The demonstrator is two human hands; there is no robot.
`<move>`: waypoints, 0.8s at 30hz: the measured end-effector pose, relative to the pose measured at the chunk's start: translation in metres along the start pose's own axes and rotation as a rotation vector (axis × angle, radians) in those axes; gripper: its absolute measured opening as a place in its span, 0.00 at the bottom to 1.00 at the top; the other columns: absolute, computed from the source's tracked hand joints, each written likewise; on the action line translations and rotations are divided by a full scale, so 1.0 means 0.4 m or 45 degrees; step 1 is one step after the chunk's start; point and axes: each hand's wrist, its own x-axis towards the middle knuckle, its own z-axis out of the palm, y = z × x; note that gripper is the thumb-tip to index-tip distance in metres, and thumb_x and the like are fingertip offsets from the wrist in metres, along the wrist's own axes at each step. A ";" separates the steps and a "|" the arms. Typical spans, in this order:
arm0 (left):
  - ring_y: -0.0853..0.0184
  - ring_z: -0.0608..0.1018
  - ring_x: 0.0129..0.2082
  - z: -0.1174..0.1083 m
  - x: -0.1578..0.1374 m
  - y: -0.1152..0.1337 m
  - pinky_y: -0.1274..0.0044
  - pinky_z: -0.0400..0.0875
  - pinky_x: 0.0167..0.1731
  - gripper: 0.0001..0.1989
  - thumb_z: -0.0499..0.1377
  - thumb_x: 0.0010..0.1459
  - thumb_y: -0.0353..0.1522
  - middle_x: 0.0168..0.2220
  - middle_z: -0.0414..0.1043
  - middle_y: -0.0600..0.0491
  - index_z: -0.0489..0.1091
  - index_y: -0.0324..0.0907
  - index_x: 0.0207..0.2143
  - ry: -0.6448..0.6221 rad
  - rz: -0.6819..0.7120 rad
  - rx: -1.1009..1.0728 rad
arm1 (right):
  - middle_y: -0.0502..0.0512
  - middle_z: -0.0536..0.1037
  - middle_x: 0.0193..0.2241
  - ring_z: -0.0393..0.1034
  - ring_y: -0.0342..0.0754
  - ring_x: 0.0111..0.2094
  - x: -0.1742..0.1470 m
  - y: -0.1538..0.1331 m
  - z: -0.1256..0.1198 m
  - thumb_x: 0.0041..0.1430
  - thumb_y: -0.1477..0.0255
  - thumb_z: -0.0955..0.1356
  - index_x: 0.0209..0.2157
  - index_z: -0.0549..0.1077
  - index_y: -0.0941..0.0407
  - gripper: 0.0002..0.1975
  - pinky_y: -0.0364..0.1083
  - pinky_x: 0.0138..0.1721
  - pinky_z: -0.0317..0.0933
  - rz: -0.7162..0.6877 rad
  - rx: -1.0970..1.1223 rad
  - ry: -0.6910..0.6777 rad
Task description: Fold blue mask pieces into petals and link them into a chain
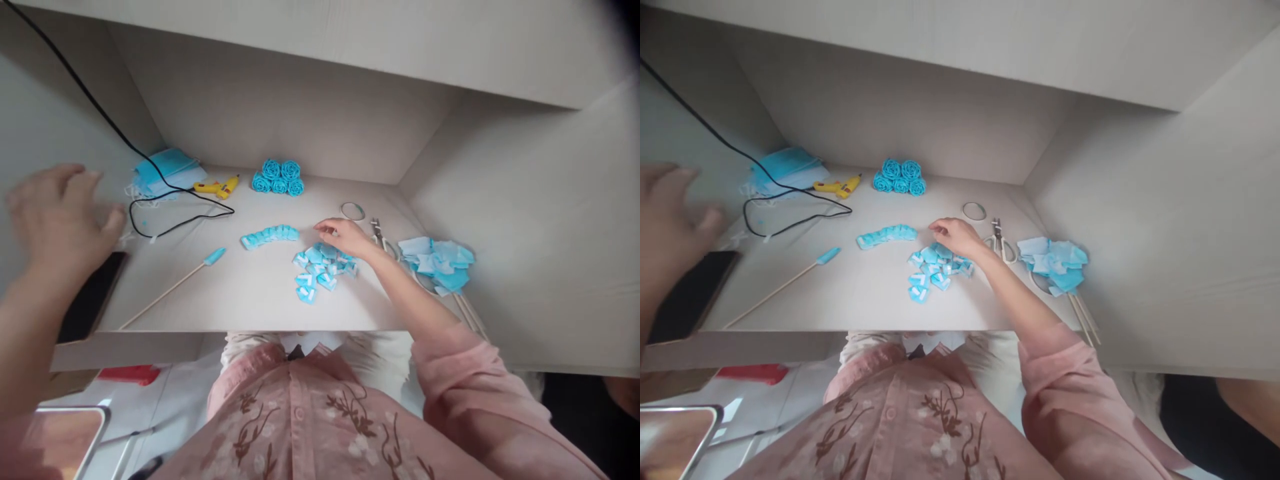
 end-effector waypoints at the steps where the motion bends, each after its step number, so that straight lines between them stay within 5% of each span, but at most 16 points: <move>1: 0.47 0.63 0.63 0.003 0.002 0.023 0.53 0.52 0.62 0.32 0.46 0.62 0.43 0.64 0.60 0.38 0.60 0.34 0.63 -0.034 -0.025 -0.016 | 0.56 0.82 0.42 0.74 0.47 0.40 -0.004 0.004 0.003 0.60 0.71 0.66 0.47 0.78 0.55 0.15 0.44 0.42 0.63 -0.022 0.007 -0.015; 4: 0.61 0.77 0.43 0.047 0.007 0.084 0.69 0.69 0.49 0.29 0.49 0.60 0.44 0.52 0.74 0.46 0.66 0.40 0.59 -0.428 -0.085 -0.265 | 0.58 0.82 0.44 0.75 0.48 0.42 0.011 0.016 0.021 0.61 0.73 0.65 0.49 0.78 0.57 0.16 0.45 0.45 0.63 -0.031 0.000 -0.028; 7: 0.64 0.78 0.37 0.120 0.011 0.134 0.75 0.69 0.41 0.29 0.51 0.58 0.46 0.44 0.78 0.49 0.69 0.41 0.57 -0.784 0.003 -0.493 | 0.58 0.81 0.47 0.75 0.49 0.45 0.062 0.023 0.044 0.62 0.74 0.64 0.50 0.77 0.57 0.17 0.45 0.47 0.63 -0.016 -0.008 -0.045; 9: 0.64 0.77 0.34 0.162 0.016 0.162 0.76 0.68 0.36 0.29 0.50 0.59 0.45 0.37 0.79 0.50 0.70 0.41 0.57 -0.876 0.119 -0.452 | 0.57 0.80 0.50 0.74 0.50 0.48 0.108 0.023 0.060 0.65 0.74 0.62 0.51 0.77 0.56 0.17 0.45 0.49 0.63 -0.019 -0.011 -0.070; 14: 0.65 0.75 0.28 0.180 0.022 0.203 0.76 0.62 0.30 0.26 0.47 0.61 0.44 0.30 0.76 0.53 0.72 0.45 0.55 -0.828 0.251 -0.294 | 0.56 0.81 0.49 0.75 0.50 0.48 0.222 0.013 0.090 0.64 0.72 0.63 0.50 0.78 0.56 0.17 0.43 0.47 0.62 -0.059 -0.046 -0.241; 24: 0.66 0.75 0.28 0.137 -0.070 0.148 0.77 0.66 0.31 0.24 0.51 0.60 0.48 0.39 0.80 0.53 0.73 0.47 0.52 -0.819 0.043 -0.493 | 0.51 0.83 0.37 0.74 0.44 0.37 0.284 -0.033 0.125 0.58 0.74 0.69 0.38 0.80 0.55 0.08 0.40 0.36 0.58 -0.167 -0.072 -0.414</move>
